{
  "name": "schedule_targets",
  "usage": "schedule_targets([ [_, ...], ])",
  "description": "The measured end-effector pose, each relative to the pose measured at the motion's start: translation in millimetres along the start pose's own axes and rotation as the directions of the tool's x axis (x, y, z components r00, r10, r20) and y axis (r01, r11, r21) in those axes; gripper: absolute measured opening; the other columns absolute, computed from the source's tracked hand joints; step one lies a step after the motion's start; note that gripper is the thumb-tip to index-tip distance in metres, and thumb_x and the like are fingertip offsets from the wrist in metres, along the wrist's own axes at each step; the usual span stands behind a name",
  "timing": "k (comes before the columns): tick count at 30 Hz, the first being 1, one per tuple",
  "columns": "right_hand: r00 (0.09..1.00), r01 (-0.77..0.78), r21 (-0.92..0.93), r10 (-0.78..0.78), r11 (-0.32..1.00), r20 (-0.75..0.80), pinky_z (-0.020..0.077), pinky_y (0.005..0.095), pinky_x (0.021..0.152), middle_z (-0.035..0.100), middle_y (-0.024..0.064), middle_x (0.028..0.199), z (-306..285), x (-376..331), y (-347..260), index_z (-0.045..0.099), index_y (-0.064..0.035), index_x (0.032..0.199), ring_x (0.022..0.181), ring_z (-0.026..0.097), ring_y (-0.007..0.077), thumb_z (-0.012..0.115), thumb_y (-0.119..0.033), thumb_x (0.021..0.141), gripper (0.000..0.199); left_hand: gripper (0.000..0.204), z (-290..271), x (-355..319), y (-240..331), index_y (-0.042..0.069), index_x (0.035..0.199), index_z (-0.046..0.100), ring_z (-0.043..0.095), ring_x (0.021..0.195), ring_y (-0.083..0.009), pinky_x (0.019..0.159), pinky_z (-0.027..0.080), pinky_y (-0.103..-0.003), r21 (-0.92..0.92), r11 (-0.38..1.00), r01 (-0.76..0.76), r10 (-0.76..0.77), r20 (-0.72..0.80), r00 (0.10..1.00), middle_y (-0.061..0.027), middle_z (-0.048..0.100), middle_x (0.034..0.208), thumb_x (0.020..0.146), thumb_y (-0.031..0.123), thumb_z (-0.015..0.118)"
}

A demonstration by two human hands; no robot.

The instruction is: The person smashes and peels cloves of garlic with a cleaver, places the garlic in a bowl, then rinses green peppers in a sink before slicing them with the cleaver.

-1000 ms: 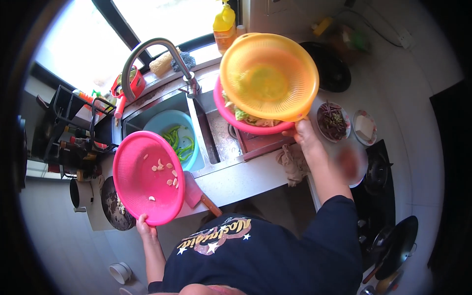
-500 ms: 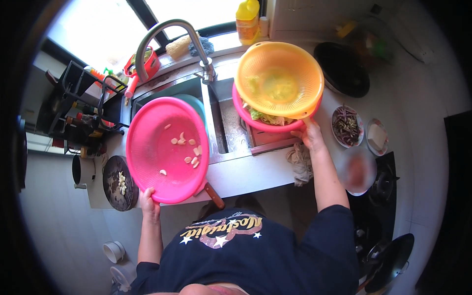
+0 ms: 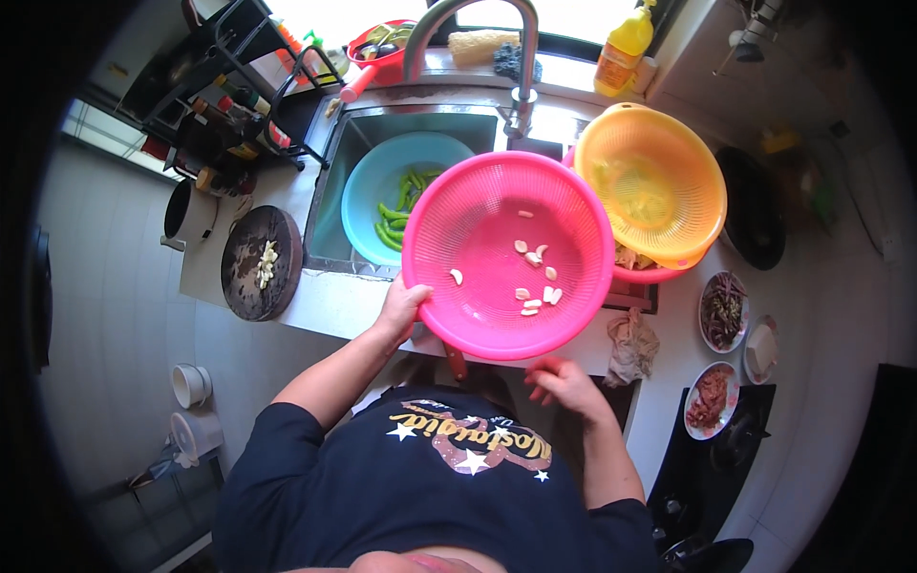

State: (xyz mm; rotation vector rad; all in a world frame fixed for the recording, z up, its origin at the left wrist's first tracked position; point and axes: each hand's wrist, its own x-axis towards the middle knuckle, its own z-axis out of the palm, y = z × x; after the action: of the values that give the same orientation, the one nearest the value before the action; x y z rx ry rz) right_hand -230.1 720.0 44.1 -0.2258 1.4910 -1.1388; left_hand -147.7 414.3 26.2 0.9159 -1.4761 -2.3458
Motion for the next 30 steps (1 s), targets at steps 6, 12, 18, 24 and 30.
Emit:
schedule_targets([
  [6,0.935,0.192,-0.653,-0.339,0.733,-0.106,0.0490,0.0385,0.074,0.063,0.0190,0.089,97.7,40.6,-15.4,0.056,-0.0003,0.105,0.081,0.061,0.0352,0.067,-0.028,0.081,0.038,0.038,-7.1,-11.3,11.7,-0.003,0.115,0.049,0.060,0.090,-0.0179,0.079,0.051,-0.030,0.057,0.997,0.059,-0.066,0.121,0.990,-0.0113,0.059,0.102,0.077,0.001,0.055],
  [12,0.676,0.183,-0.898,-0.715,0.399,-0.180,0.0476,0.0402,0.074,0.058,0.0122,0.082,144.1,95.8,-7.1,0.054,-0.0048,0.108,0.080,0.059,0.0311,0.073,-0.016,0.070,0.043,0.056,-31.8,-13.7,25.7,0.007,0.135,0.032,0.064,0.086,-0.0186,0.056,0.056,-0.027,0.160,0.950,0.268,-0.303,0.270,0.914,-0.0115,0.057,0.109,0.089,0.026,0.057],
  [18,0.950,-0.057,-0.604,-0.143,0.795,-0.278,0.0464,0.0370,0.075,0.054,0.0151,0.088,156.5,84.4,-43.6,0.049,-0.0061,0.117,0.082,0.057,0.0263,0.063,-0.010,0.067,0.052,0.048,-89.0,42.4,48.1,0.002,0.125,0.043,0.063,0.068,-0.0156,0.049,0.050,-0.026,0.203,0.941,0.271,-0.328,0.349,0.878,-0.0117,0.063,0.089,0.090,0.032,0.055],
  [24,0.941,-0.107,0.105,0.135,0.989,-0.311,0.0436,0.0258,0.050,0.054,0.0065,0.080,168.1,77.8,-24.7,0.046,-0.0024,0.125,0.055,0.053,0.0128,0.061,-0.010,0.071,0.057,0.063,-117.3,179.8,74.8,0.015,0.131,0.044,0.048,0.115,-0.0298,0.091,0.041,-0.048,0.927,0.109,-0.359,0.027,0.358,0.933,-0.0126,0.051,0.123,0.076,0.033,0.068],
  [30,0.904,-0.069,0.280,0.178,0.957,-0.388,0.0434,0.0255,0.052,0.053,0.0041,0.077,193.4,83.9,-7.1,0.046,-0.0018,0.121,0.057,0.052,0.0117,0.062,-0.007,0.072,0.052,0.084,-100.3,279.5,-7.3,0.028,0.143,0.027,0.020,0.134,-0.0405,0.095,0.031,-0.065,0.983,-0.113,-0.145,-0.078,0.137,0.988,-0.0189,0.014,0.149,0.073,0.049,0.068],
])
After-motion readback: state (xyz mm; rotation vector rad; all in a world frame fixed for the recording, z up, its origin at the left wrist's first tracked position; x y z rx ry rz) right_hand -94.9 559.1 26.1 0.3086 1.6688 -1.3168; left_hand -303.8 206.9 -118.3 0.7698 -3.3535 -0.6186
